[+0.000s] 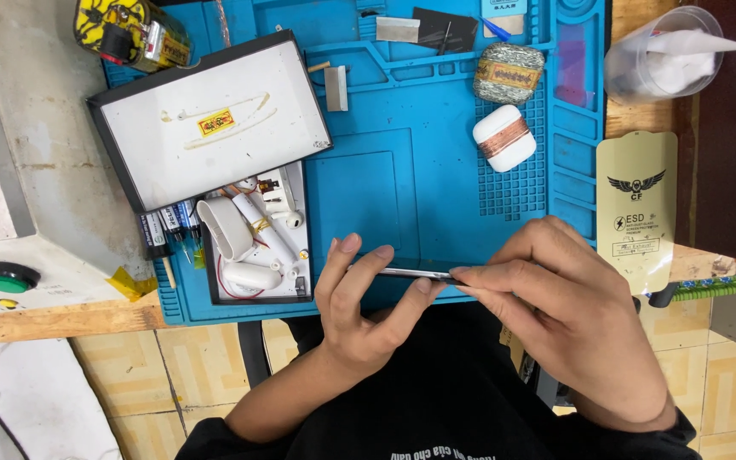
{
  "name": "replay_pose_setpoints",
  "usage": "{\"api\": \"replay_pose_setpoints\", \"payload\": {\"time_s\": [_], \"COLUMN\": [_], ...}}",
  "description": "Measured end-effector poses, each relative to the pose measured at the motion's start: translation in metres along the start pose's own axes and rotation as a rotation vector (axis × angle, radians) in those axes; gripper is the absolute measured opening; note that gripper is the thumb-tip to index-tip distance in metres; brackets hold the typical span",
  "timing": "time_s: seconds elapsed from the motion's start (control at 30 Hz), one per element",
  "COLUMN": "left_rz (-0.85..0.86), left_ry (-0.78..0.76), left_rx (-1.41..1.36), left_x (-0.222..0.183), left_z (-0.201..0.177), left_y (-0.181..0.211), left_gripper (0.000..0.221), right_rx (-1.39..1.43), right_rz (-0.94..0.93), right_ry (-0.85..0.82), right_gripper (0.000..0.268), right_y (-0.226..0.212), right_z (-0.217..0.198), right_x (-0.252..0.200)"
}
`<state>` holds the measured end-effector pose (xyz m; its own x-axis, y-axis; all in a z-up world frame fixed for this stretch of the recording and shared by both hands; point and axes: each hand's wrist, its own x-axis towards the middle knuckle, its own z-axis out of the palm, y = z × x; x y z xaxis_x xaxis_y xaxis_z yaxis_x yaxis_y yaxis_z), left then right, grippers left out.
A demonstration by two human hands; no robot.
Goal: Applying adhesive to the edges of a smartphone and pressing the components together to reassemble it.
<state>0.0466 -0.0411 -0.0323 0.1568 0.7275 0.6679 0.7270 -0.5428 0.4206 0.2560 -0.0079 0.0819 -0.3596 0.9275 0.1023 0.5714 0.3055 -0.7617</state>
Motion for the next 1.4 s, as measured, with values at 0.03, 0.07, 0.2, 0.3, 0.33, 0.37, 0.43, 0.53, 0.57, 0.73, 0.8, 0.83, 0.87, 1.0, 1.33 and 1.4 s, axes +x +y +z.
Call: {"api": "replay_pose_setpoints", "payload": {"time_s": [0.03, 0.07, 0.2, 0.3, 0.33, 0.37, 0.43, 0.53, 0.57, 0.73, 0.8, 0.83, 0.87, 1.0, 1.33, 1.4], "left_rz": [0.0, -0.01, -0.046, -0.067, -0.067, -0.08, -0.091, -0.108, -0.109, -0.123, -0.139, -0.138, -0.15, -0.155, -0.164, -0.133], "left_ry": [0.0, 0.006, 0.032, 0.018, 0.02, 0.026, 0.034, 0.057, 0.064, 0.096, 0.095, 0.097, 0.099, 0.118, 0.082, 0.133], "left_rx": [-0.001, -0.003, -0.015, -0.04, -0.041, -0.034, -0.027, -0.016, -0.014, -0.029, -0.025, -0.023, -0.027, -0.025, -0.042, -0.103], "left_x": [0.0, 0.0, -0.001, -0.003, -0.003, -0.003, -0.003, -0.003, -0.003, -0.001, 0.0, 0.0, 0.0, -0.001, -0.004, -0.011], "left_z": [0.001, 0.001, 0.003, 0.002, 0.002, 0.003, 0.004, 0.006, 0.006, 0.008, 0.008, 0.008, 0.008, 0.012, 0.012, 0.015], "left_y": [0.001, 0.002, 0.006, 0.008, 0.009, 0.011, 0.013, 0.016, 0.017, 0.021, 0.023, 0.024, 0.025, 0.025, 0.024, 0.019], "left_gripper": [0.038, 0.039, 0.035, 0.038, 0.038, 0.039, 0.04, 0.039, 0.04, 0.034, 0.031, 0.031, 0.031, 0.03, 0.028, 0.029], "right_rx": [0.0, -0.004, 0.013, 0.012, 0.011, 0.008, 0.004, 0.014, 0.003, -0.006, -0.004, -0.004, -0.014, -0.03, -0.001, -0.039], "right_rz": [0.001, 0.0, 0.021, 0.018, 0.017, 0.029, 0.039, 0.041, 0.041, 0.054, 0.063, 0.06, 0.067, 0.071, 0.084, 0.086], "right_ry": [0.001, -0.004, -0.023, -0.04, -0.039, -0.041, -0.042, -0.045, -0.045, -0.056, -0.043, -0.043, -0.048, -0.041, -0.05, -0.065], "right_gripper": [0.017, 0.017, 0.017, 0.016, 0.016, 0.016, 0.016, 0.017, 0.015, 0.012, 0.011, 0.011, 0.012, 0.015, 0.014, 0.014], "right_y": [0.001, 0.002, 0.001, 0.003, 0.002, 0.001, -0.001, -0.004, -0.006, -0.008, -0.009, -0.009, -0.008, -0.007, -0.009, -0.011], "right_z": [0.0, 0.0, -0.001, -0.001, -0.001, -0.001, -0.001, -0.001, -0.002, -0.001, 0.0, 0.0, 0.001, 0.001, 0.001, 0.001], "right_x": [-0.001, -0.001, -0.002, -0.003, -0.003, -0.003, -0.003, -0.003, -0.002, -0.005, -0.005, -0.006, -0.007, -0.008, -0.011, -0.011]}}
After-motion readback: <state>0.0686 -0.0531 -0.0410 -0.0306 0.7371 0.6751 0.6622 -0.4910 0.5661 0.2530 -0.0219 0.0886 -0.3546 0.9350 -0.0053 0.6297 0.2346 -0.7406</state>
